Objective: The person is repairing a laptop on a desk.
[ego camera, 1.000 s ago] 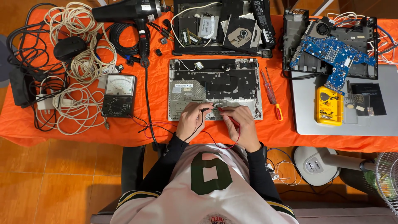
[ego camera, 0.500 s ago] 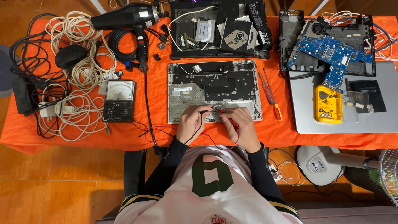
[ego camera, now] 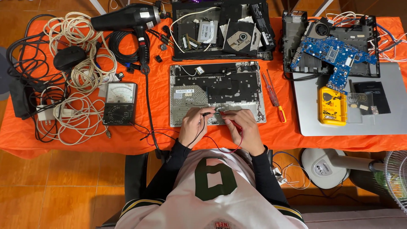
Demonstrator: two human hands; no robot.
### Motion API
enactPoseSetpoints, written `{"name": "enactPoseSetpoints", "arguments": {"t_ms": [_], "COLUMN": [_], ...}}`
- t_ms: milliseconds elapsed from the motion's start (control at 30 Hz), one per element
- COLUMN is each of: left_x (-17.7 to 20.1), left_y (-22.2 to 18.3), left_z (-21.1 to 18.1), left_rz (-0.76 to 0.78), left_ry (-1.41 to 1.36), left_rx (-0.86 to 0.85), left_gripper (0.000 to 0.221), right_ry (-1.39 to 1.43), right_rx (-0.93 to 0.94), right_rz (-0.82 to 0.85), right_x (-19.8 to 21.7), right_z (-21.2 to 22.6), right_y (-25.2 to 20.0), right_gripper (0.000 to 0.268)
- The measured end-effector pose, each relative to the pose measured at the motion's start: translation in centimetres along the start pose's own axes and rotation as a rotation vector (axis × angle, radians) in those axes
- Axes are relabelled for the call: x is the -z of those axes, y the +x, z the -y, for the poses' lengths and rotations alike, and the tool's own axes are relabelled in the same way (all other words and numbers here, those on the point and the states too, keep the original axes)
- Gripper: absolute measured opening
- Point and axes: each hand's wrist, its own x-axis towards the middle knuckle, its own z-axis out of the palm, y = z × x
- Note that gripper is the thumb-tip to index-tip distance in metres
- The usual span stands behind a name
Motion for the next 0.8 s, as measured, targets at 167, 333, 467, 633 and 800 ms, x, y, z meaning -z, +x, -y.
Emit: {"name": "enactPoseSetpoints", "arguments": {"t_ms": [167, 333, 467, 633, 800], "left_x": [-0.04, -0.09, -0.02, -0.13, 0.02], "left_y": [-0.03, -0.15, -0.04, -0.10, -0.04], "left_z": [0.02, 0.09, -0.05, 0.10, -0.11], "left_rz": [0.004, 0.002, 0.012, 0.011, 0.013], "left_ry": [-0.008, -0.011, -0.023, -0.020, -0.033], "left_rx": [0.005, 0.005, 0.021, 0.016, 0.020], "left_gripper": [0.028, 0.025, 0.024, 0.022, 0.024], "right_ry": [0.006, 0.006, 0.004, 0.002, 0.001], "right_rx": [0.004, -0.002, -0.002, 0.000, 0.007], "right_rz": [-0.004, -0.001, -0.001, -0.001, -0.002], "right_x": [0.09, 0.02, 0.09, 0.11, 0.11], "right_z": [0.05, -0.15, -0.06, -0.05, 0.09], "right_y": [0.04, -0.14, -0.11, -0.07, -0.02], "right_gripper": [0.008, 0.009, 0.010, 0.010, 0.011]}}
